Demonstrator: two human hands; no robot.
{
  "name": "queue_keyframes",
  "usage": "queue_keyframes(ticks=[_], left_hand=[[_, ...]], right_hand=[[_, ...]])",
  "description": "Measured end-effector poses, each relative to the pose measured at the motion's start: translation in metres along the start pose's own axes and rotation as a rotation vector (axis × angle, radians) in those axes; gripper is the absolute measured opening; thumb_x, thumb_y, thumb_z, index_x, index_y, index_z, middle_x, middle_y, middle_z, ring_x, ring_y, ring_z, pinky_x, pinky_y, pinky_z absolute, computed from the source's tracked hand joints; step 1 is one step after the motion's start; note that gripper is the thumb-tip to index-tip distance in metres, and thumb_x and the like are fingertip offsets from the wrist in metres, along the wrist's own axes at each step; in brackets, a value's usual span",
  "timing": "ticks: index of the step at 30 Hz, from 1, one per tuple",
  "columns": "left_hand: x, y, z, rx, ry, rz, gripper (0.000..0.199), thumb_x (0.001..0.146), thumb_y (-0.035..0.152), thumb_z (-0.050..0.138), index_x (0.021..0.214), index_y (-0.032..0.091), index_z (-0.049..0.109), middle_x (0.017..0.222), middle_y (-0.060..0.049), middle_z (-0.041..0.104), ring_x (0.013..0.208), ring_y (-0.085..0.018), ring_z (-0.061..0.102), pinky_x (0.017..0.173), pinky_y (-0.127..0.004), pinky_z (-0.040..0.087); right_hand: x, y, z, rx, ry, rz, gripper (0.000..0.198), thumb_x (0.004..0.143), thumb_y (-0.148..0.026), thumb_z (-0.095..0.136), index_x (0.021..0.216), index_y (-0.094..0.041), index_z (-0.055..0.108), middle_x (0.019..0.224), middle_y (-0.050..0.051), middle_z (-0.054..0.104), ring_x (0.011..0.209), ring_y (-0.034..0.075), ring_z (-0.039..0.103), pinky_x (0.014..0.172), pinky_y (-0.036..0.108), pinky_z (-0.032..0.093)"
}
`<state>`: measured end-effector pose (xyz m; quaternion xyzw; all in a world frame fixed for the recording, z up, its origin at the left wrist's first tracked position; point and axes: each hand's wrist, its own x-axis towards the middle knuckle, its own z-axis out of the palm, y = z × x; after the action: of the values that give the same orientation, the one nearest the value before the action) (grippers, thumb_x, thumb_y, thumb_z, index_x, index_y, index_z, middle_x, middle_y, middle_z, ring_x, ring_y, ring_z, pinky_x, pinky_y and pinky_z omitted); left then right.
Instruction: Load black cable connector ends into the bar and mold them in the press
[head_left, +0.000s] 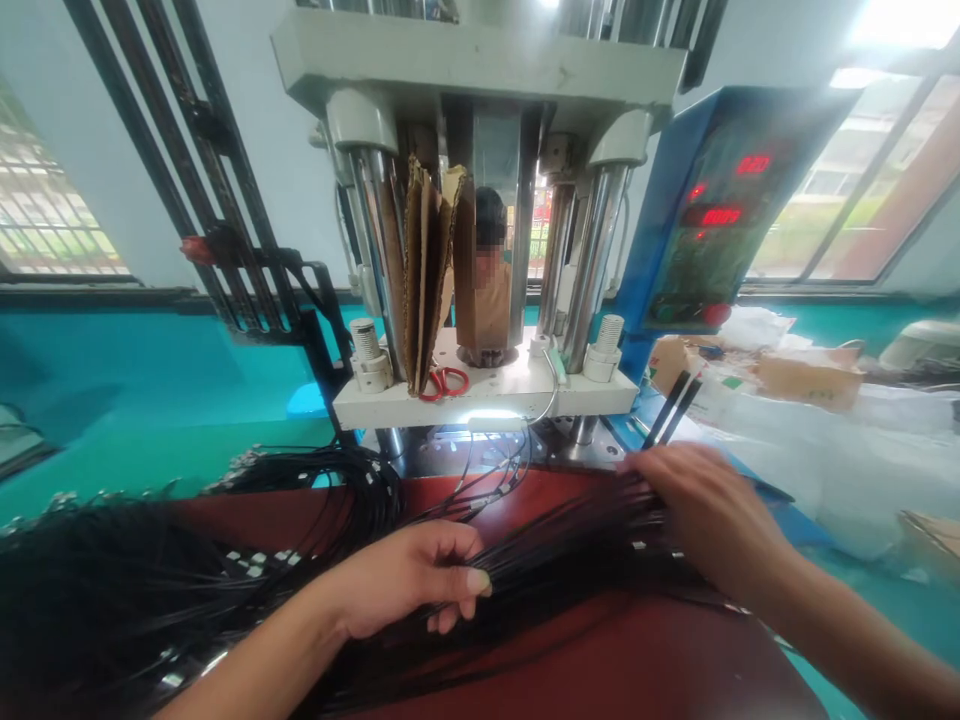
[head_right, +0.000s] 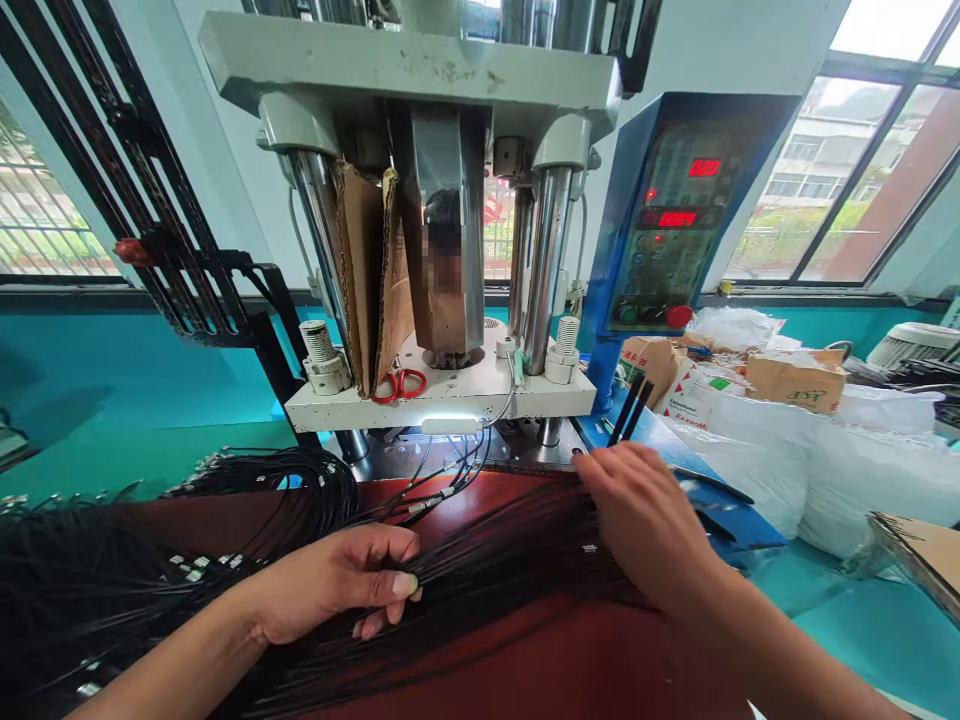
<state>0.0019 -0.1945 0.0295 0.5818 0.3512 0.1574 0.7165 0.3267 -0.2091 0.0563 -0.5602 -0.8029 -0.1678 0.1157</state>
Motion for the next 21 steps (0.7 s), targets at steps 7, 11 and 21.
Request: queue_keyframes(ticks=[7, 11, 21], left_hand=[[-0.005, 0.001, -0.001, 0.166, -0.145, -0.039, 0.027, 0.077, 0.042, 0.068, 0.079, 0.016, 0.059, 0.069, 0.0, 0.061, 0.055, -0.01, 0.054, 0.051, -0.02, 0.039], [-0.012, 0.02, 0.029, 0.264, -0.332, -0.029, 0.033, 0.075, 0.044, 0.069, 0.095, 0.018, 0.07, 0.081, -0.002, 0.066, 0.072, -0.015, 0.059, 0.065, -0.022, 0.044], [0.062, -0.005, 0.14, -0.307, 0.017, 0.212, 0.045, 0.071, 0.046, 0.072, 0.1, 0.013, 0.064, 0.079, -0.008, 0.066, 0.058, -0.013, 0.059, 0.053, -0.022, 0.042]], right_hand=[[0.004, 0.013, -0.006, -0.049, -0.038, -0.013, 0.029, 0.081, 0.001, 0.043, 0.091, -0.019, 0.062, 0.075, 0.004, 0.061, 0.077, 0.023, 0.055, 0.089, 0.042, 0.038], [0.0, 0.017, -0.013, 0.026, 0.052, -0.246, 0.034, 0.087, -0.002, 0.038, 0.107, -0.017, 0.061, 0.095, 0.007, 0.066, 0.095, 0.022, 0.058, 0.107, 0.049, 0.025], [-0.018, -0.018, -0.045, -0.002, 0.118, -0.561, 0.057, 0.085, -0.033, 0.054, 0.139, -0.019, 0.042, 0.146, 0.009, 0.04, 0.136, 0.03, 0.028, 0.115, 0.052, 0.011]])
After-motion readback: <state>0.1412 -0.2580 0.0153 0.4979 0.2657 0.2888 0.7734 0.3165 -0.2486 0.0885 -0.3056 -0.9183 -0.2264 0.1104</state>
